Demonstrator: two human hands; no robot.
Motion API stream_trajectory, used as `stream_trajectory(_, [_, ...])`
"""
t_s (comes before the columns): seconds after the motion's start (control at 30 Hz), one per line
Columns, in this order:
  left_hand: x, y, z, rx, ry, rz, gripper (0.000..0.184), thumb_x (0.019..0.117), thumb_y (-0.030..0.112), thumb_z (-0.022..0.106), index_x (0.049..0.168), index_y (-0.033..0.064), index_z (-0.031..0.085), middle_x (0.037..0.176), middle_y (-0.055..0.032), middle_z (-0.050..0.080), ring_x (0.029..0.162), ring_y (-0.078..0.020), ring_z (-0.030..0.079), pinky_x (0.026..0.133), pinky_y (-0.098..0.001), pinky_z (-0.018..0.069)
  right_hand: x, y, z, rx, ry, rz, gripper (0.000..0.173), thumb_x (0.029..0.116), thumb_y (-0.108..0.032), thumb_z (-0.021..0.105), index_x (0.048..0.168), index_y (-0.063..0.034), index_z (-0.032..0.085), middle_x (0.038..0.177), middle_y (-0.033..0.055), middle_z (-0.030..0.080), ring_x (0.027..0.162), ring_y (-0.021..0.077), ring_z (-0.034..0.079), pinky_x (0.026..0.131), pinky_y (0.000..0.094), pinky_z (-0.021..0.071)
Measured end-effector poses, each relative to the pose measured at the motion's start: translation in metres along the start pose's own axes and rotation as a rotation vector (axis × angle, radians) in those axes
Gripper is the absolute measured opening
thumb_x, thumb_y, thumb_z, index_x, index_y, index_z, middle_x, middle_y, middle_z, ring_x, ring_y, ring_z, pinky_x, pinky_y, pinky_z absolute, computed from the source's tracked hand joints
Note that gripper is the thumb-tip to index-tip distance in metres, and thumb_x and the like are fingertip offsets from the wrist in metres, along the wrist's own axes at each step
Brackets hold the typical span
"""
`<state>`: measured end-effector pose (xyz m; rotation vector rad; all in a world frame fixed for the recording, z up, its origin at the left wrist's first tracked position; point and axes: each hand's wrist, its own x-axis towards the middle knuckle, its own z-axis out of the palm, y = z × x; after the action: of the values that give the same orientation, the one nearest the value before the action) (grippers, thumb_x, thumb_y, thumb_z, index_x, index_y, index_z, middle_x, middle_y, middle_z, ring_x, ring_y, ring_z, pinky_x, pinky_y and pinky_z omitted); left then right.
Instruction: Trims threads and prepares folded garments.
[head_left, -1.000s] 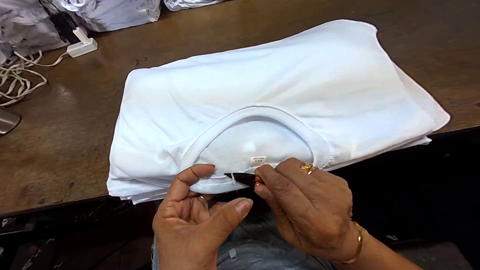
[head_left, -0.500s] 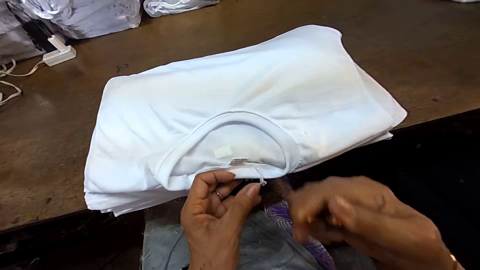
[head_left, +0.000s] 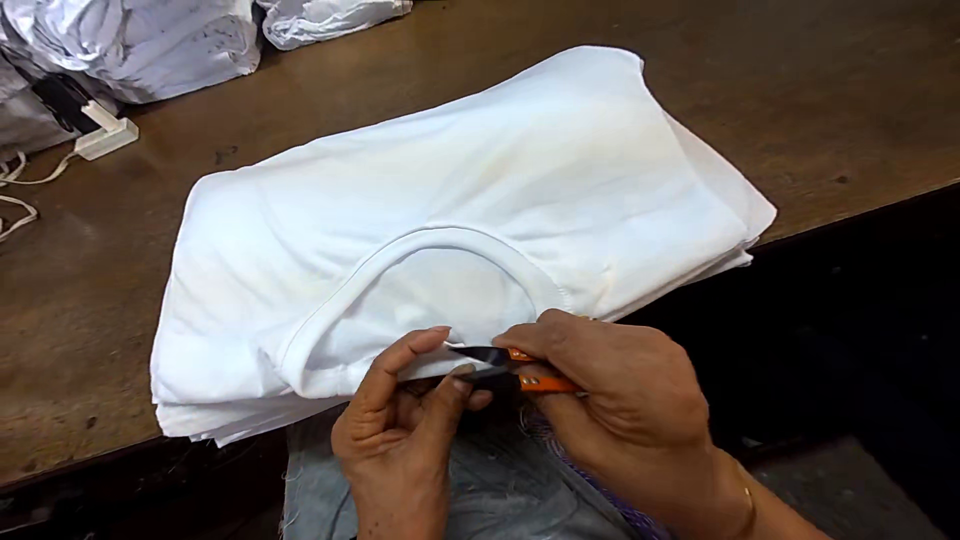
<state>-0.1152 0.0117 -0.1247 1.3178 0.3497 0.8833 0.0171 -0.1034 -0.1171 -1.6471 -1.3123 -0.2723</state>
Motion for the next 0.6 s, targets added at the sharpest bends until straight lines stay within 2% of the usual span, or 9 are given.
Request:
stream_trajectory(0.03, [0.000, 0.000, 0.000, -0.001, -0.003, -0.019, 0.039, 0.0903, 0.006, 0.076, 0.128, 0.0071, 0.068, 0.109, -0.0133, 0.072, 0.084, -0.0191, 0.074, 0.073, -0.0325, 0.0648, -0.001, 0.000, -0.002, -0.041, 0.001, -0.059, 0.017, 0.0948, -0.009, 0.057, 0.097, -0.0035, 0.074, 0.074, 0.0017, 0.060, 0.064, 0.0089, 0.055, 0.053, 0.0232, 0.0417])
stream_trajectory(0.1, [0.000, 0.002, 0.003, 0.005, 0.020, -0.070, 0.047, 0.0864, 0.011, 0.081, 0.131, 0.0066, 0.065, 0.104, -0.0125, 0.073, 0.084, -0.0171, 0.074, 0.072, -0.0300, 0.0637, -0.006, -0.003, -0.006, -0.109, -0.039, -0.144, 0.017, 0.0972, -0.009, 0.053, 0.099, -0.0051, 0.070, 0.074, 0.0027, 0.057, 0.062, 0.0119, 0.053, 0.051, 0.0259, 0.0388])
stream_trajectory(0.2, [0.002, 0.008, 0.011, 0.029, 0.064, -0.134, 0.057, 0.0768, -0.003, 0.084, 0.129, 0.0048, 0.062, 0.091, -0.0152, 0.073, 0.073, -0.0190, 0.074, 0.064, -0.0306, 0.0644, -0.021, -0.008, -0.002, -0.159, -0.078, -0.188, 0.015, 0.0997, -0.011, 0.054, 0.101, -0.0064, 0.068, 0.077, 0.0040, 0.059, 0.064, 0.0143, 0.054, 0.051, 0.0272, 0.0396])
stream_trajectory(0.27, [0.003, 0.010, 0.011, 0.010, 0.068, -0.161, 0.058, 0.0754, -0.007, 0.083, 0.128, 0.0041, 0.061, 0.091, -0.0171, 0.073, 0.073, -0.0214, 0.075, 0.065, -0.0332, 0.0653, -0.029, -0.009, 0.000, -0.162, -0.087, -0.143, 0.019, 0.1030, -0.021, 0.054, 0.105, -0.0078, 0.068, 0.080, 0.0036, 0.060, 0.068, 0.0138, 0.056, 0.055, 0.0265, 0.0431])
stream_trajectory(0.33, [0.002, 0.013, 0.010, -0.011, 0.063, -0.175, 0.058, 0.0754, -0.002, 0.085, 0.128, 0.0041, 0.061, 0.092, -0.0169, 0.072, 0.076, -0.0214, 0.075, 0.067, -0.0341, 0.0654, -0.035, -0.007, -0.006, -0.200, -0.058, -0.041, 0.041, 0.1068, -0.043, 0.048, 0.117, -0.0079, 0.066, 0.084, 0.0044, 0.061, 0.071, 0.0142, 0.058, 0.058, 0.0279, 0.0467])
stream_trajectory(0.37, [0.002, 0.016, 0.009, -0.024, 0.071, -0.185, 0.059, 0.0749, 0.001, 0.086, 0.128, 0.0043, 0.061, 0.092, -0.0169, 0.072, 0.077, -0.0213, 0.075, 0.068, -0.0342, 0.0652, -0.037, -0.004, -0.011, -0.228, -0.045, -0.005, 0.047, 0.1084, -0.046, 0.042, 0.124, -0.0076, 0.064, 0.086, 0.0050, 0.059, 0.072, 0.0148, 0.057, 0.058, 0.0288, 0.0466])
stream_trajectory(0.4, [0.001, 0.019, 0.008, -0.044, 0.084, -0.197, 0.060, 0.0740, 0.001, 0.087, 0.128, 0.0035, 0.061, 0.092, -0.0177, 0.073, 0.078, -0.0217, 0.075, 0.069, -0.0348, 0.0654, -0.038, 0.001, -0.014, -0.262, -0.024, 0.014, 0.045, 0.1096, -0.042, 0.040, 0.129, -0.0074, 0.063, 0.087, 0.0052, 0.058, 0.073, 0.0149, 0.056, 0.059, 0.0289, 0.0456])
stream_trajectory(0.47, [-0.001, 0.024, 0.008, -0.083, 0.113, -0.230, 0.061, 0.0724, -0.001, 0.087, 0.128, 0.0028, 0.062, 0.093, -0.0181, 0.072, 0.079, -0.0211, 0.075, 0.070, -0.0336, 0.0648, -0.039, 0.009, -0.017, -0.313, 0.031, 0.001, 0.039, 0.1090, -0.031, 0.046, 0.131, -0.0047, 0.064, 0.089, 0.0075, 0.059, 0.077, 0.0162, 0.056, 0.063, 0.0291, 0.0452])
stream_trajectory(0.6, [-0.003, 0.026, 0.010, -0.115, 0.145, -0.276, 0.061, 0.0715, 0.000, 0.088, 0.126, 0.0020, 0.063, 0.095, -0.0186, 0.073, 0.081, -0.0209, 0.075, 0.072, -0.0341, 0.0647, -0.037, 0.009, -0.010, -0.341, 0.058, -0.062, 0.037, 0.1071, -0.028, 0.051, 0.129, -0.0013, 0.067, 0.087, 0.0088, 0.059, 0.075, 0.0187, 0.055, 0.062, 0.0307, 0.0440])
